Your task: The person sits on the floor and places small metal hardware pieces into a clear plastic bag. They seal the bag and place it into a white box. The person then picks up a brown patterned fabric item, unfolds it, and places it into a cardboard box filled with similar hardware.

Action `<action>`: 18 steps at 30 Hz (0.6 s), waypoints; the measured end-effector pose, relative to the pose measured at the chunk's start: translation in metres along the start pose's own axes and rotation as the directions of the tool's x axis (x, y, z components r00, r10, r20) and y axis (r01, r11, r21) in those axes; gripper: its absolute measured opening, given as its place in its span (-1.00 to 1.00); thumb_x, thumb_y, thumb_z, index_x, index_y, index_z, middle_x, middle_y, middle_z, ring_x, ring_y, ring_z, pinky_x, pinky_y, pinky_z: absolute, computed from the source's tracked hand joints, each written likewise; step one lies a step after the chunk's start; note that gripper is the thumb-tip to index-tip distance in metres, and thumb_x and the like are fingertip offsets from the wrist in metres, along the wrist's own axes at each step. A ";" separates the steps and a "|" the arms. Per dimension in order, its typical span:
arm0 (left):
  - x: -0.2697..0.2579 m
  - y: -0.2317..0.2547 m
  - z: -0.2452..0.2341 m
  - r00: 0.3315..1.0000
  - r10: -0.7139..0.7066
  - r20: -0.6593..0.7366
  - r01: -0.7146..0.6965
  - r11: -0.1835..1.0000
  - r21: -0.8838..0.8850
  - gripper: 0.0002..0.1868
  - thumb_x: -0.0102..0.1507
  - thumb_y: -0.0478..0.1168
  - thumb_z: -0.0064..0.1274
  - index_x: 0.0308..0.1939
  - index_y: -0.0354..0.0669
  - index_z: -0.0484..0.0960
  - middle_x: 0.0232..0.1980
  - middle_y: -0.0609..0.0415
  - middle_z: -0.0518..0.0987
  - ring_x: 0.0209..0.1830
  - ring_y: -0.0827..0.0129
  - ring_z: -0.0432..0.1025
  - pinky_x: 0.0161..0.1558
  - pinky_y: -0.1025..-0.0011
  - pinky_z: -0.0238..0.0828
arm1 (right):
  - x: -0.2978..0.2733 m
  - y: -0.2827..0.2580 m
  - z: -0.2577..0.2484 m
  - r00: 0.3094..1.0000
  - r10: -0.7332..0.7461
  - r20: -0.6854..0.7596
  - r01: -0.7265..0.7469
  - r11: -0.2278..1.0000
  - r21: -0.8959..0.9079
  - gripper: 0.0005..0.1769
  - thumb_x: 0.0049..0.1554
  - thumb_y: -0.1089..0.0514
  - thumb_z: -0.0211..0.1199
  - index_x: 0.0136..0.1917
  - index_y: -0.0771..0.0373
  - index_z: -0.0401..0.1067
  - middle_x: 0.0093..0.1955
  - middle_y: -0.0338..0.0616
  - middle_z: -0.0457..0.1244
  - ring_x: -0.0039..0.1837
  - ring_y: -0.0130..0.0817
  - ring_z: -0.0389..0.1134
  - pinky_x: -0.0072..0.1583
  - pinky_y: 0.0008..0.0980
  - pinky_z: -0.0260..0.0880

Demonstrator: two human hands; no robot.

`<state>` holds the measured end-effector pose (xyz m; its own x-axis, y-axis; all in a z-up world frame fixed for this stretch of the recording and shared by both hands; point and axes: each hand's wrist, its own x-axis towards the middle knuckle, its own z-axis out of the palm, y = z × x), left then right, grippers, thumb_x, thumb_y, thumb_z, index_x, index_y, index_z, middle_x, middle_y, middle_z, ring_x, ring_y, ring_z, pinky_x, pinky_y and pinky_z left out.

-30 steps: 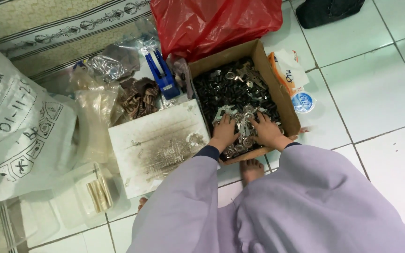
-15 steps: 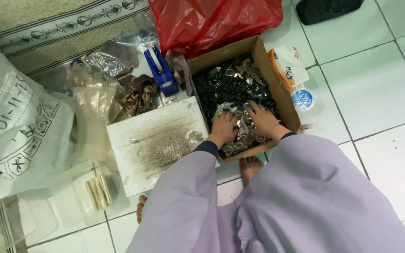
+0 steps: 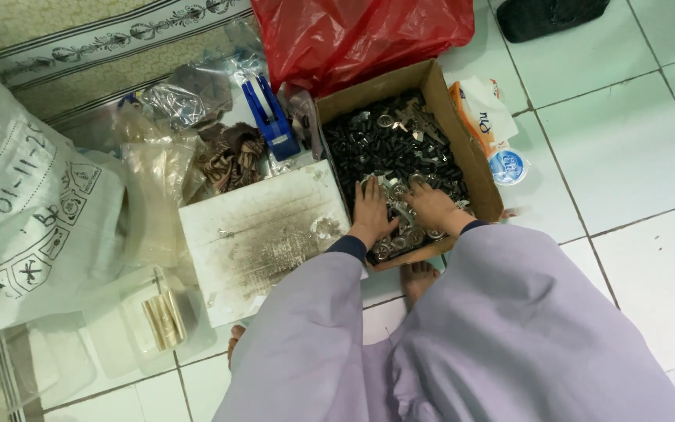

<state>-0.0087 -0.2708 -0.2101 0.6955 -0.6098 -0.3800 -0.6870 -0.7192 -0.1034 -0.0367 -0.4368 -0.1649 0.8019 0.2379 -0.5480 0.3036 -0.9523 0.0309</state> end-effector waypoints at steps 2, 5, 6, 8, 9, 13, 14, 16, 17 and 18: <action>0.015 0.003 0.026 0.992 -0.020 -0.127 0.008 0.995 -0.095 -0.13 0.23 0.41 -0.26 0.37 -0.18 0.36 0.48 -0.20 0.24 0.54 -0.01 0.00 0.45 -0.22 -0.25 | 0.016 0.014 0.036 1.000 -0.001 -0.013 0.002 1.000 0.025 -0.29 0.06 0.03 0.35 0.45 0.21 0.31 0.39 0.17 0.19 0.41 0.03 0.25 0.19 -0.11 0.49; 0.036 0.006 0.059 0.965 -0.062 -0.255 -0.006 0.965 -0.261 -0.23 0.16 0.35 -0.07 0.19 -0.18 0.50 0.24 -0.20 0.45 0.33 -0.04 0.27 0.26 -0.14 0.04 | 0.024 0.027 0.058 0.999 0.032 -0.019 -0.030 0.991 0.130 -0.26 0.03 0.01 0.37 0.43 0.28 0.31 0.26 0.17 0.27 0.32 0.03 0.30 0.14 -0.11 0.50; 0.043 0.007 0.069 0.962 -0.074 -0.261 -0.017 0.943 -0.331 -0.23 0.12 0.33 -0.02 0.16 -0.19 0.50 0.16 -0.17 0.48 0.23 -0.03 0.34 0.15 -0.07 0.15 | 0.023 0.030 0.060 0.998 0.067 -0.009 -0.064 0.976 0.208 -0.20 0.00 -0.03 0.40 0.43 0.31 0.29 0.22 0.17 0.28 0.29 0.03 0.31 0.13 -0.09 0.51; 0.045 0.007 0.070 0.960 -0.088 -0.265 -0.021 0.924 -0.382 -0.21 0.06 0.32 0.05 0.15 -0.20 0.50 0.12 -0.16 0.50 0.18 -0.05 0.36 0.08 -0.04 0.17 | 0.031 0.038 0.071 0.994 0.101 0.037 -0.107 0.945 0.310 -0.36 0.01 -0.01 0.38 0.31 0.27 0.41 0.19 0.14 0.31 0.25 0.04 0.35 0.10 -0.07 0.52; 0.045 0.007 0.071 0.958 -0.100 -0.267 -0.026 0.902 -0.431 -0.18 -0.01 0.30 0.11 0.13 -0.20 0.50 0.08 -0.15 0.51 0.14 -0.06 0.38 0.02 -0.01 0.19 | 0.034 0.042 0.077 0.988 0.129 0.088 -0.154 0.900 0.408 -0.51 0.02 0.01 0.36 0.19 0.24 0.53 0.16 0.12 0.33 0.20 0.05 0.40 0.07 -0.05 0.53; 0.047 0.003 0.073 0.973 -0.127 -0.194 0.013 0.866 -0.501 -0.25 -0.03 0.17 0.15 0.10 -0.26 0.52 0.04 -0.20 0.52 0.15 -0.11 0.38 0.05 -0.05 0.20 | 0.034 0.043 0.074 0.979 0.145 0.145 -0.201 0.819 0.538 -0.59 -0.06 0.07 0.43 0.07 0.21 0.58 0.01 0.09 0.38 0.14 0.08 0.44 0.11 0.01 0.50; 0.050 0.004 0.078 0.973 -0.135 -0.187 0.020 0.856 -0.516 -0.28 -0.02 0.10 0.17 0.10 -0.27 0.52 0.04 -0.20 0.50 0.16 -0.12 0.36 0.04 -0.05 0.21 | 0.033 0.043 0.073 0.977 0.160 0.142 -0.213 0.802 0.558 -0.60 -0.09 0.06 0.45 0.04 0.18 0.59 0.01 0.06 0.40 0.15 0.08 0.44 0.12 0.01 0.48; 0.049 0.002 0.075 0.973 -0.142 -0.182 0.024 0.847 -0.531 -0.31 -0.02 0.04 0.18 0.10 -0.29 0.52 0.04 -0.20 0.48 0.16 -0.13 0.35 0.02 -0.05 0.21 | 0.032 0.048 0.069 0.974 0.178 0.137 -0.225 0.785 0.577 -0.61 -0.11 0.05 0.48 0.01 0.14 0.60 0.00 0.02 0.42 0.16 0.07 0.45 0.13 0.01 0.47; 0.044 0.000 0.067 0.976 -0.139 -0.167 0.019 0.821 -0.570 -0.34 -0.01 0.00 0.17 0.08 -0.32 0.53 0.05 -0.22 0.48 0.17 -0.14 0.34 0.03 -0.04 0.24 | 0.032 0.052 0.065 0.975 0.195 0.110 -0.217 0.702 0.679 -0.63 -0.11 0.07 0.47 -0.01 0.15 0.61 -0.05 0.05 0.43 0.13 0.09 0.45 0.12 -0.01 0.46; 0.039 -0.002 0.060 0.979 -0.135 -0.153 0.015 0.793 -0.608 -0.37 -0.01 -0.05 0.17 0.07 -0.35 0.53 0.06 -0.23 0.47 0.18 -0.15 0.33 0.03 -0.03 0.26 | 0.032 0.056 0.062 0.973 0.214 0.085 -0.200 0.607 0.769 -0.66 -0.11 0.08 0.47 -0.03 0.17 0.61 -0.09 0.07 0.43 0.11 0.11 0.45 0.10 -0.03 0.44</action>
<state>0.0071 -0.2731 -0.2794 0.8058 -0.5507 -0.2179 -0.4070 -0.7822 0.4716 -0.0262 -0.4946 -0.2328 0.8019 0.0114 -0.5973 -0.3720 -0.7727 -0.5143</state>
